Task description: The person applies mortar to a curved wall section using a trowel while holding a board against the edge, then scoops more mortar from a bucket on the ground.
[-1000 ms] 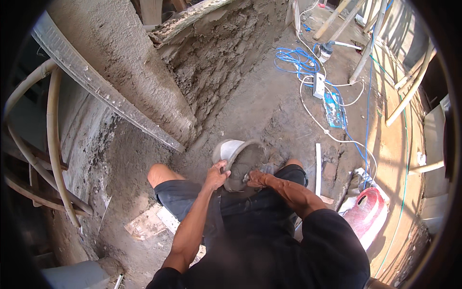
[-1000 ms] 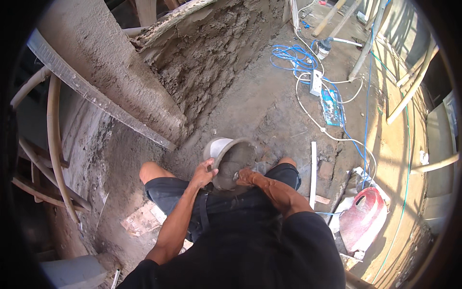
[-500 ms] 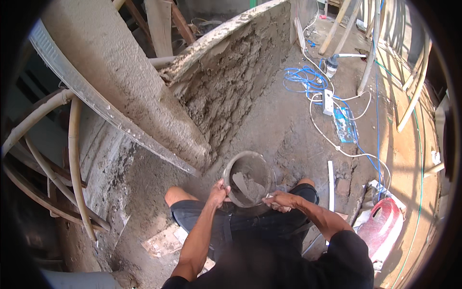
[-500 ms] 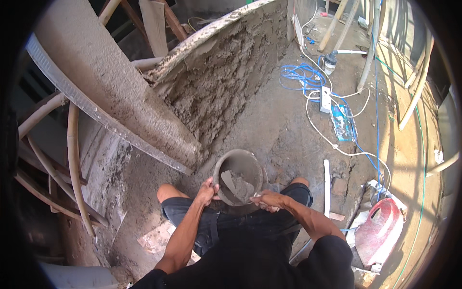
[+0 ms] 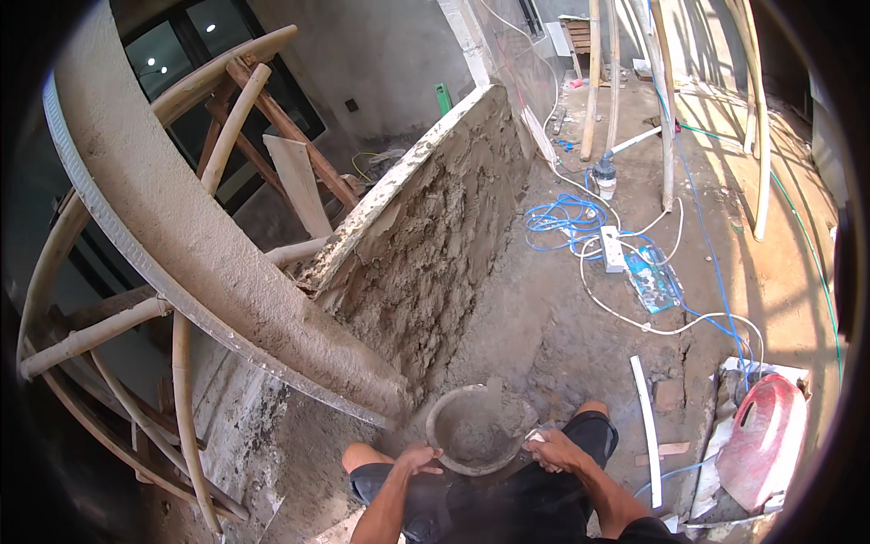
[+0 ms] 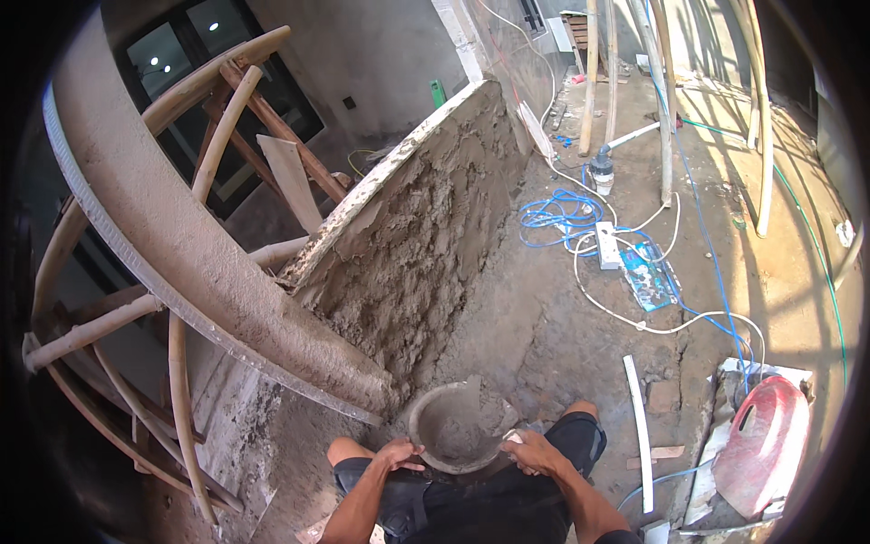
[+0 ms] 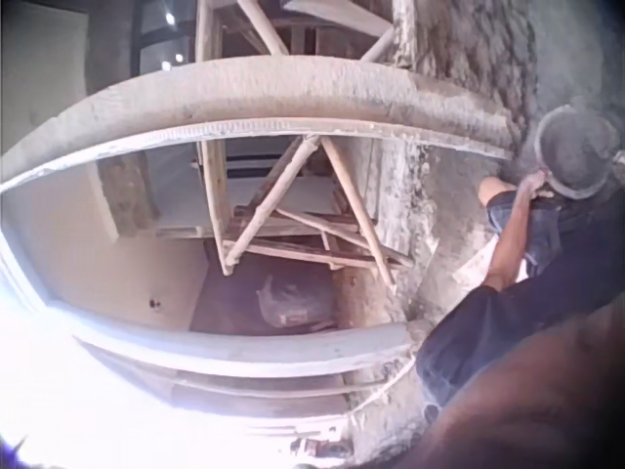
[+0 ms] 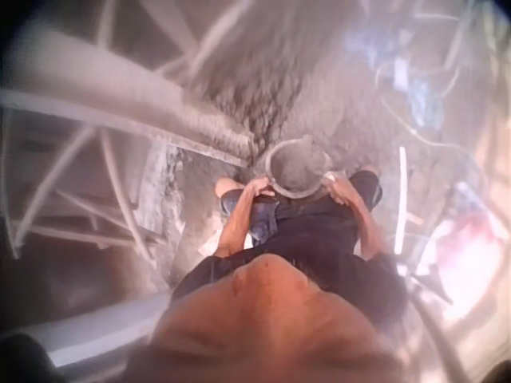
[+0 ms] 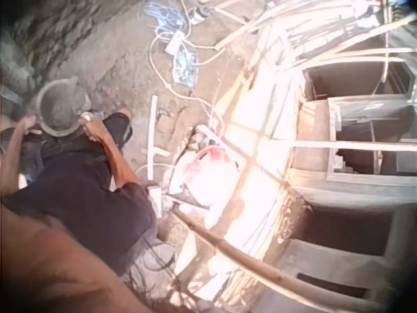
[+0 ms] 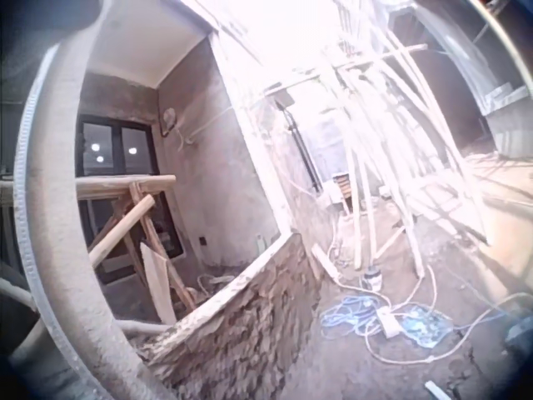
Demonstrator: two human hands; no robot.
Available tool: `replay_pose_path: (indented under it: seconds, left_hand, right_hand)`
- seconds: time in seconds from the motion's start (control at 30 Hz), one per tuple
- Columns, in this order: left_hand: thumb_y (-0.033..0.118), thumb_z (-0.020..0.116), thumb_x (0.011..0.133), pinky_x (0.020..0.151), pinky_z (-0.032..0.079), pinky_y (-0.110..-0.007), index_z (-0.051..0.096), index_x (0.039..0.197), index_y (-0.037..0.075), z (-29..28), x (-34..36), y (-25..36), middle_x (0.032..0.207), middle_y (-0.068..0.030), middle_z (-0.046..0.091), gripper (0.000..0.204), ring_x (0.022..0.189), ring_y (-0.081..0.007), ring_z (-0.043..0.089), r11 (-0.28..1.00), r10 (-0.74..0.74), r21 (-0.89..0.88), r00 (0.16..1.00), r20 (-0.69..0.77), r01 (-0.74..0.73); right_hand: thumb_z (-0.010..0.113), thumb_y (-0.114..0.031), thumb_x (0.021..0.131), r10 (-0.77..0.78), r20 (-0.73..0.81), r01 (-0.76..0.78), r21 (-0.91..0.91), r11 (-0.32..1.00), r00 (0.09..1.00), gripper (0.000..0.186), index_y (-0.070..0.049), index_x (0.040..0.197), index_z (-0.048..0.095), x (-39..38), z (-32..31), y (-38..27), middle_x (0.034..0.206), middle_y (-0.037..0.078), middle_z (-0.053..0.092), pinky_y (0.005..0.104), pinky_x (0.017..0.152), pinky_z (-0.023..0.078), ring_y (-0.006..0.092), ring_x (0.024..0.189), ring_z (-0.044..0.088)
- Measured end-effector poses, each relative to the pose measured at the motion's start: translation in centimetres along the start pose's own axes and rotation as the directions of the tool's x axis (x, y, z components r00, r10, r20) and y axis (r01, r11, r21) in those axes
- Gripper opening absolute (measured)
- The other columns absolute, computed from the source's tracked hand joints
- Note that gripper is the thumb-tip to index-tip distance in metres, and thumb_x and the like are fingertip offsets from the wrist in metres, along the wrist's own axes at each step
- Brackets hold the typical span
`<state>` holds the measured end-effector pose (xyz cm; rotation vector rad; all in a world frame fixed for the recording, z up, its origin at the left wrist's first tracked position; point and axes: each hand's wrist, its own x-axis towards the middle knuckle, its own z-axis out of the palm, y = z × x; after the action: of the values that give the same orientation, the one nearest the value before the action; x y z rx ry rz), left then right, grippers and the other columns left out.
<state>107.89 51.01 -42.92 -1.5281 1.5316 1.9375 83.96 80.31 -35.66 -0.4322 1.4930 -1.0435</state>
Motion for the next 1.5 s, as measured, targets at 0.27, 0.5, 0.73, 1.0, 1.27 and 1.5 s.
replay_pose_path:
  seconds: [0.27, 0.5, 0.73, 1.0, 1.27, 1.5]
  left_hand:
    - [0.048, 0.066, 0.090, 0.084, 0.057, -0.046, 0.069, 0.116, 0.004, 3.5, -6.1, 10.5, 0.107, -0.0196, 0.071, 0.052, 0.102, -0.0359, 0.070, 0.180, 0.460, 0.939, 0.818, -0.344, 0.293]
    - [0.013, 0.071, 0.083, 0.070, 0.056, -0.049, 0.064, 0.102, 0.007, 7.1, -2.9, 34.9, 0.096, -0.0167, 0.067, 0.021, 0.091, -0.0377, 0.067, -0.151, 0.969, 0.987, 0.190, 0.157, -0.046]
    - [0.008, 0.061, 0.084, 0.074, 0.058, -0.042, 0.071, 0.095, 0.008, 7.3, 1.3, 55.7, 0.102, -0.0108, 0.065, 0.015, 0.098, -0.0296, 0.066, -0.371, 0.929, 0.892, 0.119, 0.351, 0.260]
    - [0.009, 0.063, 0.084, 0.078, 0.057, -0.040, 0.075, 0.084, 0.008, 7.0, 7.2, 61.0, 0.099, -0.0096, 0.071, 0.012, 0.094, -0.0287, 0.070, -0.389, 0.919, 0.822, 0.228, 0.321, 0.415]
    - [0.008, 0.069, 0.077, 0.079, 0.057, -0.041, 0.074, 0.086, 0.009, 5.6, 7.5, 61.8, 0.099, -0.0108, 0.071, 0.010, 0.092, -0.0308, 0.071, -0.414, 0.907, 0.811, 0.265, 0.328, 0.414]
    - [0.016, 0.066, 0.079, 0.077, 0.061, -0.044, 0.066, 0.109, 0.006, 12.8, 5.0, 50.4, 0.103, -0.0169, 0.070, 0.031, 0.088, -0.0337, 0.072, -0.285, 0.888, 0.954, 0.400, 0.226, 0.095]
  right_hand:
    - [0.064, -0.029, 0.089, -0.056, -0.081, 0.053, -0.045, 0.998, 0.995, 0.030, -0.003, 0.077, 0.058, -1.6, -2.1, 1.2, 0.058, 0.007, 0.057, 0.0323, 0.043, 0.043, 0.0158, 0.045, 0.055]
    - [0.066, -0.030, 0.087, -0.130, -0.177, 0.126, -0.033, 0.991, 0.976, 0.032, 0.001, 0.078, 0.061, -2.0, -6.1, 2.3, 0.057, 0.008, 0.060, 0.0360, 0.045, 0.046, 0.0197, 0.046, 0.059]
    - [0.069, -0.032, 0.083, -0.124, -0.237, 0.099, -0.116, 0.988, 0.963, 0.036, 0.004, 0.085, 0.063, -2.4, -8.9, 2.5, 0.060, 0.015, 0.064, 0.0406, 0.057, 0.051, 0.0287, 0.057, 0.067]
    - [0.072, -0.033, 0.081, 0.026, -0.235, -0.035, -0.033, 0.999, 0.972, 0.034, 0.000, 0.089, 0.063, -1.9, -12.5, 2.2, 0.066, 0.014, 0.066, 0.0386, 0.056, 0.051, 0.0256, 0.057, 0.065]
    - [0.067, -0.022, 0.086, -0.020, -0.218, 0.042, 0.101, 0.994, 0.976, 0.025, 0.001, 0.090, 0.061, -0.1, -13.2, 2.5, 0.065, 0.012, 0.063, 0.0343, 0.050, 0.048, 0.0192, 0.052, 0.061]
    - [0.051, -0.019, 0.091, 0.077, -0.215, 0.088, 0.663, 0.743, 0.974, 0.018, -0.005, 0.099, 0.056, 1.7, -13.6, 3.2, 0.067, 0.004, 0.052, 0.0287, 0.039, 0.041, 0.0126, 0.048, 0.049]
